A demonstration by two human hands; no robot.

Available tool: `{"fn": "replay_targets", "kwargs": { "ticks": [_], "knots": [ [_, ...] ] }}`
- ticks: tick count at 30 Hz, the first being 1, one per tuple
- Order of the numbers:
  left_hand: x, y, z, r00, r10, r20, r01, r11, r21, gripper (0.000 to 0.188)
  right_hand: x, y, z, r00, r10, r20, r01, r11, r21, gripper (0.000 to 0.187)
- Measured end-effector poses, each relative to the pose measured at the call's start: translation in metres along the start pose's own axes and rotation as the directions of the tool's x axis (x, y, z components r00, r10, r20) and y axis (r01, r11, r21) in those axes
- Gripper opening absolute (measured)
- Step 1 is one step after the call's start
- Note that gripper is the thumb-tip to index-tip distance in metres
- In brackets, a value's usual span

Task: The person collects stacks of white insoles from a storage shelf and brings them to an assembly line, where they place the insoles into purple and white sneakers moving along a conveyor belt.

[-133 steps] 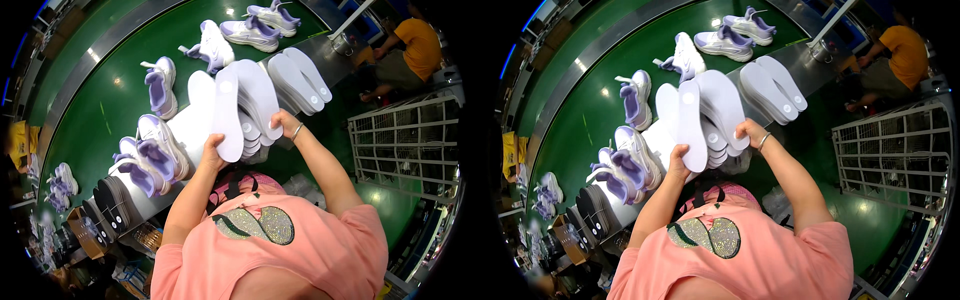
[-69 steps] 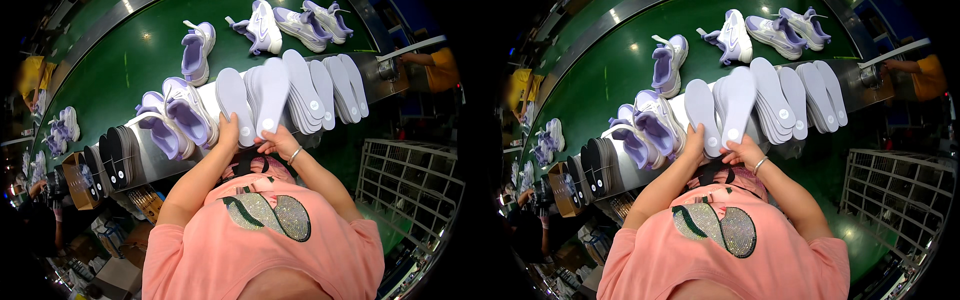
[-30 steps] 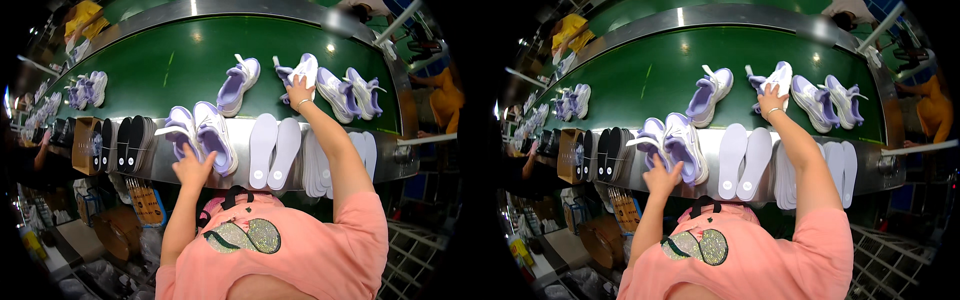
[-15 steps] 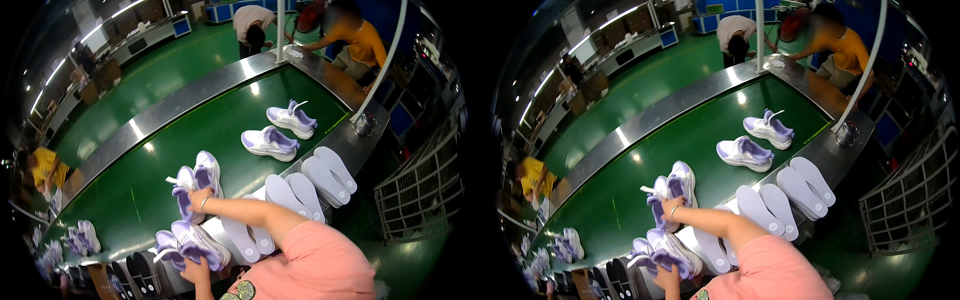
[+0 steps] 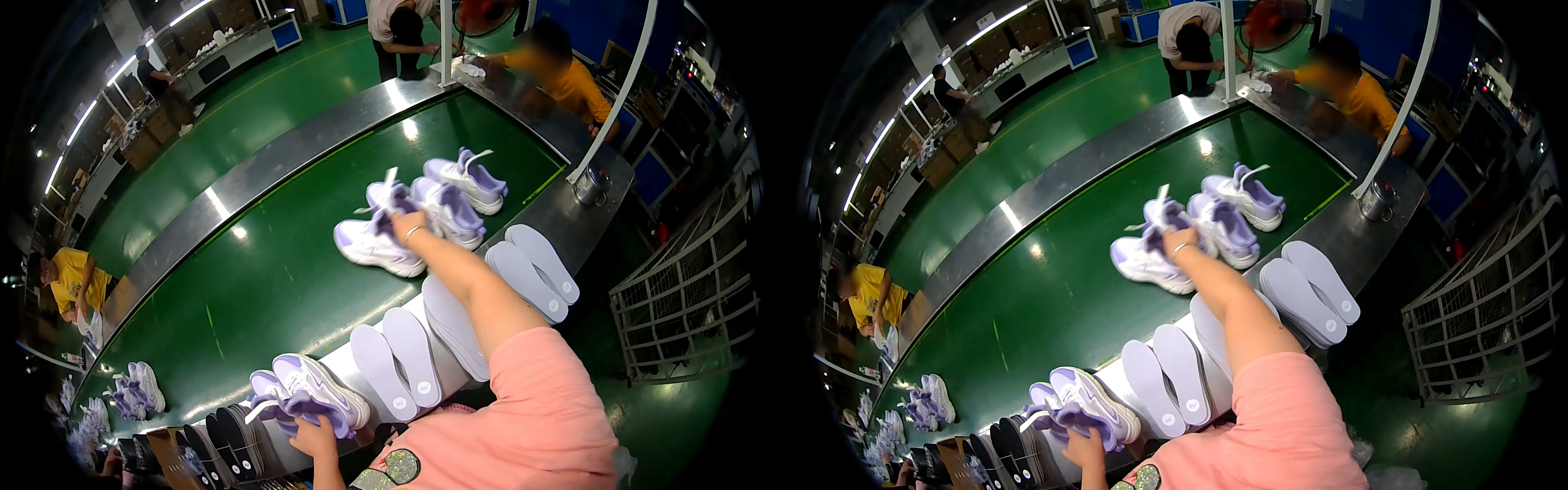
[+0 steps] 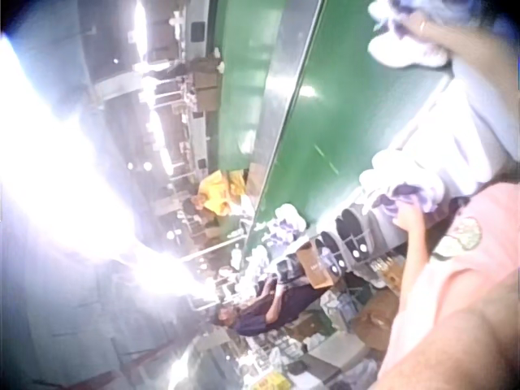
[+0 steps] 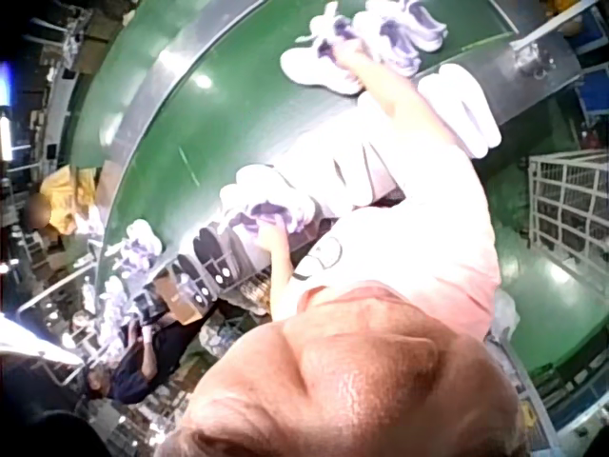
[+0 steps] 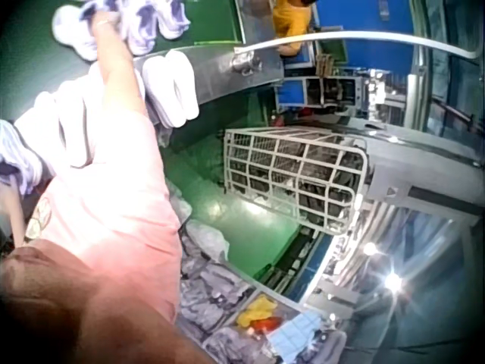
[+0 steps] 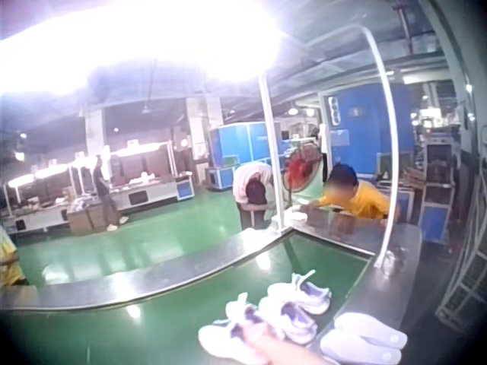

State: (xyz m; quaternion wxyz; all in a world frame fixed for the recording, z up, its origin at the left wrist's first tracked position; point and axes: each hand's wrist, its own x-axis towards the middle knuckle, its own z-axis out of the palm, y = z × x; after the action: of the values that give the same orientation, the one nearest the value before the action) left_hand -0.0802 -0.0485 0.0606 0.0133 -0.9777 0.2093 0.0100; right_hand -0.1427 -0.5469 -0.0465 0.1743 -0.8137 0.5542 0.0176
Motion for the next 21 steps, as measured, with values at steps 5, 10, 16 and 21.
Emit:
{"fn": "replay_targets", "kwargs": {
  "ticks": [5, 10, 16, 21],
  "knots": [
    [0.000, -0.002, 0.005, 0.996, 0.052, -0.071, -0.056, 0.997, -0.044, 0.046, 0.000, 0.062, -0.050, 0.999, -0.005, 0.038, 0.014, 0.971, -0.238, 0.032],
    [0.008, -0.014, 0.005, 0.995, 0.100, -0.025, -0.101, 0.994, -0.049, 0.049, -0.094, 0.003, -0.103, 0.941, -0.273, -0.200, 0.215, 0.939, -0.269, 0.029],
    [0.034, -0.005, -0.010, 0.969, 0.229, 0.095, -0.224, 0.973, -0.056, 0.054, -0.274, -0.053, -0.103, 0.751, -0.659, -0.028, 0.659, 0.752, -0.018, 0.024],
    [0.044, -0.018, -0.017, 0.910, 0.314, 0.270, -0.299, 0.949, -0.096, 0.062, -0.382, -0.077, -0.027, 0.800, -0.553, 0.231, 0.566, 0.824, 0.013, 0.031]
  ]
}}
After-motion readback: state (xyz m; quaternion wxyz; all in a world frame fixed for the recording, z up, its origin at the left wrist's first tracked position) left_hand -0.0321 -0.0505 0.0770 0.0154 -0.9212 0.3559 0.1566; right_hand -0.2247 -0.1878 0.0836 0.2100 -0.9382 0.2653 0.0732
